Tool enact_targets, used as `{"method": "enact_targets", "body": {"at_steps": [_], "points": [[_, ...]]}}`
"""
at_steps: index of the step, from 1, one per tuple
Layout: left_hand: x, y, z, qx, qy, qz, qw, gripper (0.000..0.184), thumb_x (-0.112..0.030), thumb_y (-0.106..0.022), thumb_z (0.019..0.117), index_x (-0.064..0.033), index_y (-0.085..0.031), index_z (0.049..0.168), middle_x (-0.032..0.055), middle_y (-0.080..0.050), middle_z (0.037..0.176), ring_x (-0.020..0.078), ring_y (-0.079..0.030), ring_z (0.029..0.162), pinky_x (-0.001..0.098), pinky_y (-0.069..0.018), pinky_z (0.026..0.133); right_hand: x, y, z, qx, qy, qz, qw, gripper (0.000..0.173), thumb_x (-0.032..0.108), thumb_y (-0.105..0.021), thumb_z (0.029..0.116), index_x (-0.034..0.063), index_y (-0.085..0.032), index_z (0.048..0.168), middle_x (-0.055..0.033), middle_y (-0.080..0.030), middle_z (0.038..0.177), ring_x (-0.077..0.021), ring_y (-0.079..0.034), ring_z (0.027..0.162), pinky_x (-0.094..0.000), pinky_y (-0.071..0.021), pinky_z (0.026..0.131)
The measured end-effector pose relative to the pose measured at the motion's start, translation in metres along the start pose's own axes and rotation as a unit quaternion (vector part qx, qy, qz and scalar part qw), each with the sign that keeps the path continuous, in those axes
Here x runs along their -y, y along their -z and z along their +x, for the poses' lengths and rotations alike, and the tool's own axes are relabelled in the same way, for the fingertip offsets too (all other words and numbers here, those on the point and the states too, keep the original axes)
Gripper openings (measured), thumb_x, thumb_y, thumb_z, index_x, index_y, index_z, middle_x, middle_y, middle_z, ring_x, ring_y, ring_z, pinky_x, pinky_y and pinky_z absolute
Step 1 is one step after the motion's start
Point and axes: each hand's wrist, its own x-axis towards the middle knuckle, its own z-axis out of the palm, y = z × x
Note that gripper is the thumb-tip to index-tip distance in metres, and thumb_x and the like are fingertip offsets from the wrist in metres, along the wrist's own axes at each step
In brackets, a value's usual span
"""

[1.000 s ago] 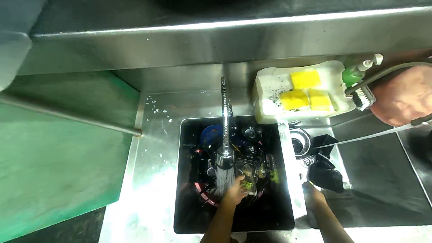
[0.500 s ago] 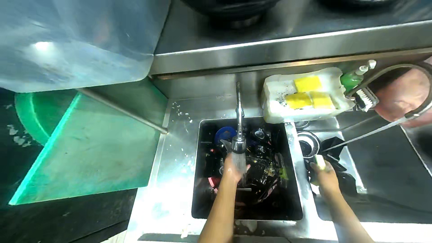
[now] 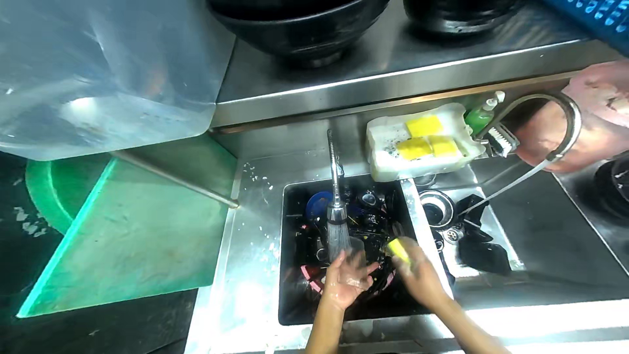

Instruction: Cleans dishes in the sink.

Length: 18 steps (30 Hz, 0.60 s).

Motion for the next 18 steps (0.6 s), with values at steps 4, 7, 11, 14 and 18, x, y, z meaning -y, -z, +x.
{"method": "enact_targets", "body": {"at_steps": [4,7,11,14,18], "points": [[0.004,-0.016,-0.009,0.071,-0.022,0.005,0.997,0.063,-0.061,-0.024,0.1062,-0.025,-0.043,0.155,0.0155,-0.061,0.141,0.0341,-0.064,0.12,0.0515,-0.0574,0.091,0.034,-0.051,-0.017,0.036,0.252,-0.097,0.962,0.041,0.043,-0.055,0.1035,0.0243,-0.065,0.138,-0.0024,-0.058,0.149,-0.0252,-0.051,0.141,-0.0522,-0.0441,0.113],[0.008,-0.024,-0.02,0.096,0.007,0.012,0.995,0.08,-0.076,-0.022,0.0985,-0.0173,-0.057,0.14,0.0139,-0.069,0.125,0.0305,-0.068,0.112,0.0514,-0.0578,0.091,0.041,-0.064,0.015,0.018,0.313,-0.106,0.944,0.04,0.042,-0.059,0.0998,0.0307,-0.065,0.138,0.003,-0.058,0.149,-0.0278,-0.046,0.144,-0.0614,-0.0375,0.115],[0.008,-0.007,-0.02,0.193,0.043,0.107,0.974,0.061,-0.032,-0.055,0.0912,-0.0204,-0.048,0.151,0.0235,-0.062,0.136,0.0357,-0.07,0.101,0.0394,-0.0581,0.065,0.042,-0.041,0.088,0.042,0.104,-0.058,0.992,0.035,0.028,-0.06,0.1002,0.0182,-0.071,0.131,-0.0047,-0.063,0.142,-0.0252,-0.054,0.136,-0.0542,-0.0413,0.115],[0.003,-0.002,-0.013,0.248,0.054,0.08,0.964,0.084,-0.021,-0.059,0.0862,-0.0355,-0.027,0.162,0.0236,-0.05,0.149,0.041,-0.065,0.113,0.0418,-0.0586,0.064,0.043,-0.039,0.096,-0.007,0.024,0.005,1.0,0.035,0.033,-0.059,0.1022,0.0147,-0.071,0.13,-0.0093,-0.069,0.13,-0.0265,-0.065,0.121,-0.0532,-0.0511,0.105],[-0.001,-0.008,-0.012,0.218,0.035,0.063,0.973,0.051,-0.033,-0.059,0.09,-0.0207,-0.057,0.139,0.0146,-0.071,0.117,0.0307,-0.071,0.098,0.0449,-0.0601,0.069,0.045,-0.054,0.054,-0.077,0.111,0.005,0.991,0.038,0.029,-0.056,0.1019,0.0099,-0.069,0.132,-0.0121,-0.067,0.133,-0.0288,-0.058,0.13,-0.0472,-0.0459,0.112]]}}
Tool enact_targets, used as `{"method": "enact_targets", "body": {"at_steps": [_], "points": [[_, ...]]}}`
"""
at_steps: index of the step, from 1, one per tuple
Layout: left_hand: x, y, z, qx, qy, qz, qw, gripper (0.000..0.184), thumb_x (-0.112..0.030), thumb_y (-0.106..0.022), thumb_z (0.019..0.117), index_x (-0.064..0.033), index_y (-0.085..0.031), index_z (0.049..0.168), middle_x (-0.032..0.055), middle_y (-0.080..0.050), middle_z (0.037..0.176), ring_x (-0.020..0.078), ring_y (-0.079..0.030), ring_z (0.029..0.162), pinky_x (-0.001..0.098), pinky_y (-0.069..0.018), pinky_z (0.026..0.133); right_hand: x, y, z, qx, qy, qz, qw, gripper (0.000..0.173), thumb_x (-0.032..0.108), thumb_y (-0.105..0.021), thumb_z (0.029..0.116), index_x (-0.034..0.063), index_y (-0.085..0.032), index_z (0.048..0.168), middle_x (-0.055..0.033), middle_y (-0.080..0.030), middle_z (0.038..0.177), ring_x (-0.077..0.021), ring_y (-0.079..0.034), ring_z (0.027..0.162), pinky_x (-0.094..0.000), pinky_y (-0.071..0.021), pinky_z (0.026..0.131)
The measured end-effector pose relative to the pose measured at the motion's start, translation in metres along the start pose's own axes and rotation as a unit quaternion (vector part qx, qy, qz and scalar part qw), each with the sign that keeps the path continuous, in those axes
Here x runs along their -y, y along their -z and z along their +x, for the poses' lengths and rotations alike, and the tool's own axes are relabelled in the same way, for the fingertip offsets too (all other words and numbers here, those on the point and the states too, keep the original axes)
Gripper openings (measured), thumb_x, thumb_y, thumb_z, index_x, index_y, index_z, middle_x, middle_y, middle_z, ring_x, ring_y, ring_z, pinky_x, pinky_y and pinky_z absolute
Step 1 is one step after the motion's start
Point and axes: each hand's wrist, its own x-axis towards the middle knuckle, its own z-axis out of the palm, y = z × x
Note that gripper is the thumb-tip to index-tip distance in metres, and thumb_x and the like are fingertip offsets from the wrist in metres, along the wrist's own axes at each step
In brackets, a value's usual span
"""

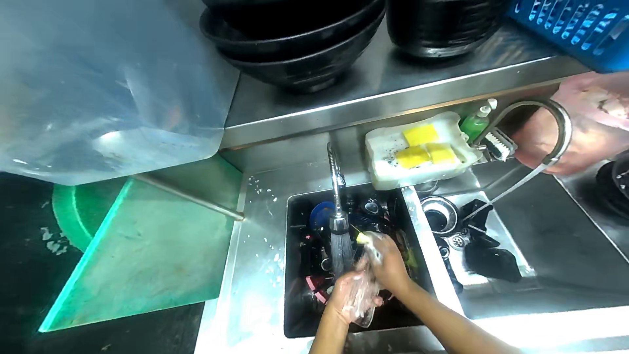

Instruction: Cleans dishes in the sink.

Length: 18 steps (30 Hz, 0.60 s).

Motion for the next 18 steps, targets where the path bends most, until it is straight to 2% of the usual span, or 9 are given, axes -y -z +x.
{"method": "enact_targets", "body": {"at_steps": [1,2,3,5,8,11,13,16,18], "points": [[0.0,-0.004,0.0,-0.022,-0.003,0.003,1.0,0.043,-0.038,-0.052,0.096,-0.0178,-0.061,0.133,0.013,-0.072,0.113,0.0292,-0.071,0.097,0.0476,-0.0602,0.072,0.001,-0.001,-0.011,-0.009,0.021,0.009,1.0,0.038,0.027,-0.057,0.1008,0.0097,-0.069,0.132,-0.0122,-0.066,0.134,-0.0294,-0.057,0.131,-0.0477,-0.0455,0.113],[0.0,-0.007,0.0,-0.04,0.0,0.012,0.999,0.045,-0.043,-0.041,0.1016,-0.0167,-0.059,0.133,0.0127,-0.072,0.115,0.03,-0.07,0.103,0.0517,-0.06,0.078,0.001,-0.001,-0.022,-0.013,0.036,0.016,0.999,0.038,0.026,-0.057,0.1001,0.0095,-0.068,0.133,-0.012,-0.065,0.136,-0.0302,-0.055,0.132,-0.0485,-0.0445,0.113],[-0.001,-0.009,0.0,-0.044,0.012,0.018,0.999,0.051,-0.048,-0.035,0.1039,-0.0161,-0.055,0.138,0.0137,-0.07,0.123,0.0321,-0.068,0.112,0.0562,-0.0586,0.086,0.001,0.0,-0.03,-0.02,0.048,0.016,0.999,0.038,0.025,-0.057,0.0994,0.0098,-0.068,0.133,-0.0116,-0.064,0.137,-0.0312,-0.054,0.134,-0.0497,-0.0438,0.113],[-0.001,-0.014,0.007,-0.036,0.044,0.035,0.998,0.059,-0.055,-0.031,0.1044,-0.0181,-0.051,0.145,0.0139,-0.066,0.131,0.0338,-0.063,0.121,0.06,-0.055,0.092,-0.004,0.003,-0.028,-0.044,0.053,-0.01,0.998,0.036,0.025,-0.057,0.0993,0.0104,-0.07,0.129,-0.0108,-0.065,0.135,-0.0323,-0.056,0.132,-0.0509,-0.0451,0.111],[0.008,-0.024,0.021,-0.036,0.069,0.076,0.994,0.06,-0.056,-0.021,0.1069,-0.0197,-0.045,0.149,0.0111,-0.063,0.135,0.0289,-0.062,0.121,0.053,-0.0552,0.093,-0.02,0.002,-0.013,-0.085,-0.022,-0.021,0.996,0.032,0.024,-0.057,0.1004,0.0094,-0.073,0.124,-0.0106,-0.068,0.129,-0.0314,-0.059,0.126,-0.0505,-0.0464,0.11],[0.007,-0.033,0.036,-0.065,0.002,0.038,0.997,0.048,-0.036,-0.025,0.1106,-0.0128,-0.047,0.145,0.0128,-0.066,0.128,0.025,-0.066,0.115,0.0455,-0.0567,0.095,-0.021,-0.002,-0.002,-0.094,-0.098,0.014,0.991,0.033,0.026,-0.058,0.0993,0.0084,-0.072,0.123,-0.0123,-0.067,0.128,-0.032,-0.058,0.125,-0.0502,-0.0451,0.11],[0.004,-0.04,0.044,-0.144,-0.066,0.036,0.987,0.049,-0.038,-0.024,0.1112,-0.0083,-0.056,0.134,0.014,-0.071,0.111,0.0235,-0.071,0.099,0.0416,-0.0607,0.083,-0.015,-0.009,-0.009,-0.046,-0.108,0.021,0.993,0.037,0.03,-0.056,0.0989,0.0117,-0.071,0.127,-0.012,-0.064,0.136,-0.0324,-0.054,0.131,-0.0508,-0.0413,0.113],[-0.001,-0.037,0.057,-0.241,-0.152,0.005,0.959,0.044,-0.037,-0.031,0.1111,-0.0094,-0.055,0.136,0.016,-0.07,0.107,0.0263,-0.071,0.097,0.0448,-0.0598,0.083,0.003,-0.014,-0.028,0.008,-0.127,0.059,0.99,0.041,0.034,-0.055,0.0984,0.0174,-0.068,0.134,-0.014,-0.054,0.147,-0.0346,-0.046,0.138,-0.0521,-0.037,0.116],[-0.009,-0.032,0.065,-0.297,-0.187,0.004,0.936,0.038,-0.027,-0.039,0.1086,-0.0044,-0.054,0.136,0.0226,-0.068,0.106,0.0337,-0.07,0.091,0.0491,-0.0599,0.079,0.014,-0.009,-0.051,0.031,-0.12,0.089,0.988,0.04,0.035,-0.057,0.0974,0.0185,-0.069,0.133,-0.0128,-0.055,0.146,-0.0321,-0.046,0.138,-0.0509,-0.0381,0.115]]}}
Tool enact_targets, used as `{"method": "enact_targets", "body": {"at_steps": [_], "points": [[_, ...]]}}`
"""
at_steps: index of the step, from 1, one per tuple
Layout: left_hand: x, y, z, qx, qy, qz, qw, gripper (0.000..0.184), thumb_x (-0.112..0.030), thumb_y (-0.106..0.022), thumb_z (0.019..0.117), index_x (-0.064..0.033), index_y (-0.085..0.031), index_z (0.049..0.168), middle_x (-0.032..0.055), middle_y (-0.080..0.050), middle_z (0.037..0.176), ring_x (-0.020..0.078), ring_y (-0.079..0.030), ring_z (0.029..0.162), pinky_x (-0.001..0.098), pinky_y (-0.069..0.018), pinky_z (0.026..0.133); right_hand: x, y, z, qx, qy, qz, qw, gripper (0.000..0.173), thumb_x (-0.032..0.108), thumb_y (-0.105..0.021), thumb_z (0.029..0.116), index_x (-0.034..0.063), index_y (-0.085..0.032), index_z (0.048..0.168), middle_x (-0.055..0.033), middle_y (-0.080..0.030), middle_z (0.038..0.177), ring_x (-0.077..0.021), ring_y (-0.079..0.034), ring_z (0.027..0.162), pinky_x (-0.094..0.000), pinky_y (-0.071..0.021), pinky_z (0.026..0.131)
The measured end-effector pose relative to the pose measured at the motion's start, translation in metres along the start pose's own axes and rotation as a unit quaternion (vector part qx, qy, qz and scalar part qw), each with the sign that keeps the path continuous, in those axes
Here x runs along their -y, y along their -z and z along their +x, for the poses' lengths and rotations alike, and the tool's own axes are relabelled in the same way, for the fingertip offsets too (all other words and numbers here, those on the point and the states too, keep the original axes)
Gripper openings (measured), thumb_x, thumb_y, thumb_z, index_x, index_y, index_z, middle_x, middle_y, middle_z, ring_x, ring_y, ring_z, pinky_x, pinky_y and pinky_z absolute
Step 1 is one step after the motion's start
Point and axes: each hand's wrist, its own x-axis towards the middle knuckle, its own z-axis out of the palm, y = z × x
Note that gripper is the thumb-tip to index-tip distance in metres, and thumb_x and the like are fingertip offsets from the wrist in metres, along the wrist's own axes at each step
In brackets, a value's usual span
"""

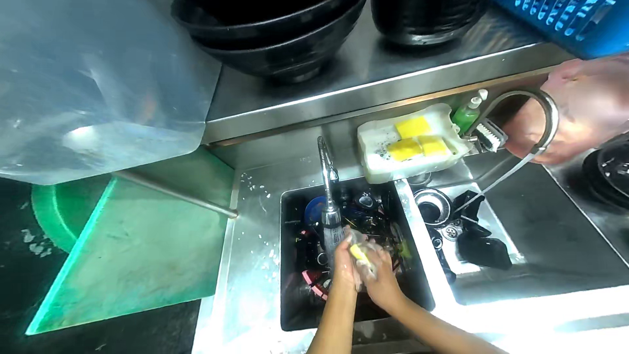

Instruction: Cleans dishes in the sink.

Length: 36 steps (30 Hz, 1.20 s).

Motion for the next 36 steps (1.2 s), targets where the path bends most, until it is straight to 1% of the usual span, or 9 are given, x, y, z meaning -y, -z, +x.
{"method": "enact_targets", "body": {"at_steps": [5,8,12,19,23,26,29,33,36], "points": [[0.001,-0.007,0.021,-0.064,0.032,0.027,0.997,0.043,-0.039,-0.031,0.107,-0.0008,-0.053,0.105,0.0132,-0.06,0.075,0.023,-0.06,0.057,0.0371,-0.0545,0.051,-0.019,0.011,-0.037,-0.052,0.17,-0.052,0.983,0.032,0.032,-0.071,0.0929,0.0194,-0.073,0.123,-0.0085,-0.063,0.134,-0.0286,-0.052,0.132,-0.0466,-0.0448,0.11],[0.015,-0.029,0.011,-0.185,-0.013,0.072,0.98,0.042,-0.044,-0.043,0.1073,-0.0038,-0.053,0.112,0.0121,-0.056,0.076,0.0216,-0.057,0.056,0.0366,-0.0531,0.05,-0.04,0.032,-0.024,-0.058,0.221,-0.117,0.966,0.032,0.023,-0.073,0.0898,0.0102,-0.071,0.119,-0.0147,-0.066,0.127,-0.0305,-0.06,0.124,-0.043,-0.0514,0.106],[0.032,-0.042,0.003,-0.152,0.007,0.122,0.981,0.076,-0.061,-0.049,0.102,-0.0207,-0.02,0.16,0.0219,-0.053,0.139,0.0352,-0.062,0.11,0.0506,-0.0548,0.086,-0.032,0.057,0.002,-0.099,0.003,0.012,0.995,0.043,0.01,-0.066,0.0901,-0.0067,-0.055,0.128,-0.0183,-0.068,0.113,-0.0243,-0.071,0.098,-0.0413,-0.0611,0.085],[0.046,-0.029,-0.001,0.041,-0.075,0.185,0.979,0.054,0.001,-0.05,0.1028,-0.0054,-0.032,0.154,0.025,-0.067,0.123,0.0338,-0.071,0.106,0.0473,-0.0598,0.091,-0.017,0.071,0.004,-0.01,-0.284,0.435,0.854,0.044,0.026,-0.058,0.1057,0.004,-0.044,0.141,-0.0203,-0.068,0.1,-0.0303,-0.071,0.076,-0.0454,-0.0623,0.062],[0.024,-0.027,0.004,0.017,-0.049,0.189,0.981,0.083,0.009,-0.051,0.0956,-0.0184,-0.011,0.162,0.0251,-0.066,0.121,0.0342,-0.072,0.096,0.0469,-0.0615,0.082,-0.008,0.094,0.001,-0.141,-0.132,0.121,0.974,0.044,0.03,-0.05,0.105,-0.0005,-0.053,0.136,-0.0148,-0.065,0.12,-0.0198,-0.066,0.104,-0.0406,-0.0569,0.089],[0.025,-0.035,-0.002,0.026,0.009,0.16,0.987,0.049,-0.022,-0.044,0.1073,-0.017,-0.034,0.155,0.0193,-0.07,0.11,0.0282,-0.07,0.087,0.0432,-0.0592,0.076,-0.01,0.086,-0.002,-0.013,0.059,-0.137,0.989,0.043,0.032,-0.051,0.1022,0.0028,-0.065,0.131,-0.021,-0.061,0.136,-0.0363,-0.054,0.132,-0.0532,-0.0441,0.112],[0.02,-0.043,-0.007,0.093,0.048,0.117,0.988,0.067,-0.065,-0.024,0.1056,-0.0248,-0.035,0.158,0.0173,-0.07,0.117,0.0296,-0.072,0.094,0.0445,-0.0604,0.08,-0.009,0.07,0.0,0.064,0.142,-0.206,0.966,0.033,0.026,-0.054,0.1019,0.0117,-0.07,0.128,-0.0147,-0.063,0.137,-0.0365,-0.052,0.135,-0.0542,-0.0416,0.114],[0.015,-0.04,-0.018,0.155,0.079,0.144,0.974,0.065,-0.065,-0.019,0.1051,-0.0331,-0.035,0.159,0.0108,-0.066,0.134,0.0251,-0.07,0.106,0.042,-0.0593,0.087,0.001,0.076,0.043,0.057,0.167,-0.145,0.974,0.024,0.014,-0.063,0.0935,0.0076,-0.073,0.115,-0.0143,-0.067,0.127,-0.0341,-0.058,0.126,-0.0555,-0.0462,0.108],[0.021,-0.047,-0.023,0.154,0.123,0.125,0.972,0.069,-0.063,-0.022,0.1059,-0.0137,-0.051,0.143,0.0178,-0.068,0.121,0.0314,-0.068,0.108,0.0518,-0.0579,0.091,0.016,0.078,0.092,-0.007,0.112,-0.155,0.981,0.027,0.014,-0.071,0.0911,0.0085,-0.073,0.118,-0.0178,-0.065,0.129,-0.0389,-0.056,0.126,-0.0584,-0.0455,0.107]]}}
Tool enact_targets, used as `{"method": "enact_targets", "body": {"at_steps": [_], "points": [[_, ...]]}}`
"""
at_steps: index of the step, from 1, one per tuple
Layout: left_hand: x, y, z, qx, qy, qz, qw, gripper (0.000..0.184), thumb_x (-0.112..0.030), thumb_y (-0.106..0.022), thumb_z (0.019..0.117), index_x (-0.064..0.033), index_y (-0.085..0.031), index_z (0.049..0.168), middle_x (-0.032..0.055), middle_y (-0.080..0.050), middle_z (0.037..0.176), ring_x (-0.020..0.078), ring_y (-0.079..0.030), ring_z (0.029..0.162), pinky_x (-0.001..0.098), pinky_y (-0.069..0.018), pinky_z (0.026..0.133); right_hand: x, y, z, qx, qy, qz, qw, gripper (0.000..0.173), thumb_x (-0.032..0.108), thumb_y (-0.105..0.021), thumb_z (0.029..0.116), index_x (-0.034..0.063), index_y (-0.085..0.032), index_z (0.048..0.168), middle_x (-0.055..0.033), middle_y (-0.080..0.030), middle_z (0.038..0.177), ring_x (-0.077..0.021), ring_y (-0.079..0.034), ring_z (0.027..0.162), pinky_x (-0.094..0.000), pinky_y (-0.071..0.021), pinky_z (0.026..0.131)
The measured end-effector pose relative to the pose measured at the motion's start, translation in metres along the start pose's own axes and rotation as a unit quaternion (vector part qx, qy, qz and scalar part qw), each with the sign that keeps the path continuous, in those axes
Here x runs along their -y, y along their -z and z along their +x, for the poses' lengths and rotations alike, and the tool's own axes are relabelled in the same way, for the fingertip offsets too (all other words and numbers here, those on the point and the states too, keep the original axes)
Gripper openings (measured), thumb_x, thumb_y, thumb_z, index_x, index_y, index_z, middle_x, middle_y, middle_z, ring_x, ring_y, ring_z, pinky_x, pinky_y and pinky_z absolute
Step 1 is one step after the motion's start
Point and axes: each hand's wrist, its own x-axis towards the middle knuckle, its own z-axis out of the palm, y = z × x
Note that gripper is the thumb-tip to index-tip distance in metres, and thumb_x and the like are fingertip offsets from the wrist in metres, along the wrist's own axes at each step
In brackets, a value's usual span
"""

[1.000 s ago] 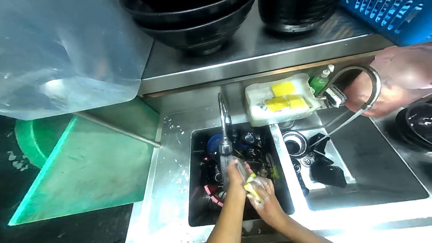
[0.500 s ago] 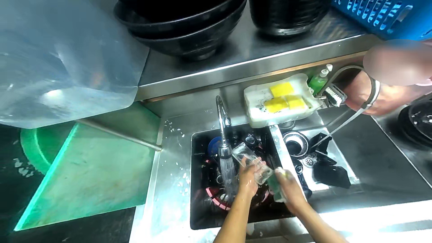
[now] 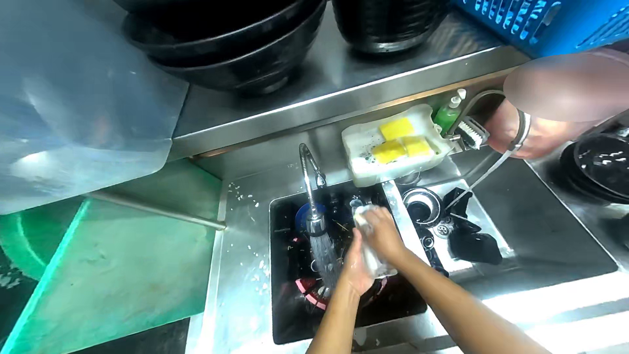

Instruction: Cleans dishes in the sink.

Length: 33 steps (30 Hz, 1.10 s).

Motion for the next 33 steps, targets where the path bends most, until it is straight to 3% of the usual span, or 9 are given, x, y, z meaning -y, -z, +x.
{"method": "enact_targets", "body": {"at_steps": [5,9,14,17,20,22,26,28,33], "points": [[-0.016,0.005,0.01,-0.062,-0.045,-0.013,0.997,0.07,-0.064,-0.022,0.1055,-0.0118,-0.056,0.136,0.0158,-0.07,0.115,0.0277,-0.069,0.099,0.0455,-0.059,0.084,0.02,-0.016,-0.02,0.076,-0.05,0.03,0.995,0.039,0.025,-0.055,0.1015,0.0084,-0.062,0.137,-0.0208,-0.056,0.143,-0.0393,-0.048,0.137,-0.0581,-0.0399,0.114],[-0.029,0.023,0.007,-0.063,-0.035,0.074,0.995,0.08,-0.07,-0.014,0.1029,-0.0134,-0.05,0.147,0.0185,-0.067,0.128,0.0303,-0.07,0.103,0.0456,-0.0592,0.086,0.026,-0.02,-0.056,0.126,-0.018,0.064,0.99,0.035,0.017,-0.054,0.1,0.0066,-0.064,0.132,-0.0208,-0.058,0.139,-0.0357,-0.052,0.134,-0.0508,-0.042,0.114],[-0.007,-0.003,0.005,-0.066,-0.009,0.177,0.982,0.062,-0.03,-0.044,0.1111,-0.0288,-0.013,0.164,0.0229,-0.064,0.126,0.0372,-0.07,0.102,0.0544,-0.062,0.08,-0.024,-0.009,0.017,-0.02,-0.013,-0.022,0.999,0.036,0.015,-0.067,0.0935,0.0067,-0.064,0.128,-0.0234,-0.054,0.141,-0.0442,-0.047,0.135,-0.0608,-0.0412,0.111],[-0.01,0.003,0.006,-0.062,-0.001,0.236,0.97,0.064,-0.012,-0.049,0.1079,-0.0245,-0.02,0.164,0.0262,-0.063,0.127,0.0416,-0.072,0.096,0.0565,-0.0635,0.075,-0.05,0.005,0.033,-0.077,-0.087,0.083,0.99,0.032,0.011,-0.053,0.1021,0.0011,-0.062,0.131,-0.0214,-0.062,0.133,-0.0358,-0.06,0.124,-0.054,-0.0498,0.106],[-0.011,0.023,0.018,-0.113,-0.085,0.323,0.936,0.041,-0.014,-0.062,0.1025,-0.0113,-0.058,0.143,0.0166,-0.07,0.117,0.0275,-0.072,0.096,0.0463,-0.062,0.083,-0.047,0.026,0.002,-0.004,-0.223,0.335,0.915,0.049,0.048,-0.049,0.106,0.02,-0.049,0.146,-0.0145,-0.064,0.124,-0.0262,-0.066,0.099,-0.0482,-0.0559,0.081],[-0.007,0.024,0.031,-0.164,-0.146,0.336,0.916,0.029,-0.023,-0.067,0.1009,-0.0074,-0.067,0.125,0.0129,-0.072,0.104,0.0233,-0.07,0.089,0.0441,-0.0602,0.078,-0.041,0.023,-0.023,0.044,-0.256,0.426,0.867,0.054,0.046,-0.065,0.098,0.0243,-0.049,0.145,-0.0114,-0.066,0.118,-0.0248,-0.067,0.093,-0.0464,-0.0574,0.076],[0.001,0.008,0.044,-0.128,-0.11,0.418,0.893,0.051,-0.054,-0.047,0.1059,-0.0186,-0.061,0.139,0.0108,-0.069,0.123,0.0248,-0.067,0.104,0.0503,-0.0559,0.089,-0.051,0.016,-0.057,0.012,-0.318,0.483,0.816,0.049,0.012,-0.069,0.0958,0.016,-0.052,0.141,-0.0144,-0.07,0.112,-0.0274,-0.071,0.091,-0.0467,-0.0609,0.077],[0.011,0.01,0.054,-0.092,-0.076,0.429,0.895,0.056,-0.057,-0.033,0.1085,-0.0202,-0.057,0.144,0.0098,-0.069,0.11,0.0225,-0.067,0.089,0.0436,-0.0573,0.077,-0.071,0.03,-0.073,-0.077,-0.358,0.489,0.792,0.046,0.01,-0.066,0.096,0.0131,-0.053,0.14,-0.0163,-0.07,0.109,-0.0287,-0.071,0.089,-0.0484,-0.0609,0.075],[0.055,0.043,0.099,-0.109,0.053,0.61,0.783,0.048,-0.035,-0.059,0.103,-0.0087,-0.055,0.144,0.0173,-0.066,0.131,0.0318,-0.065,0.121,0.055,-0.051,0.105,-0.16,0.064,-0.115,-0.278,-0.463,0.543,0.643,0.025,0.011,-0.051,0.0998,0.0017,-0.053,0.122,-0.0176,-0.066,0.093,-0.0264,-0.067,0.075,-0.0449,-0.0594,0.063]]}}
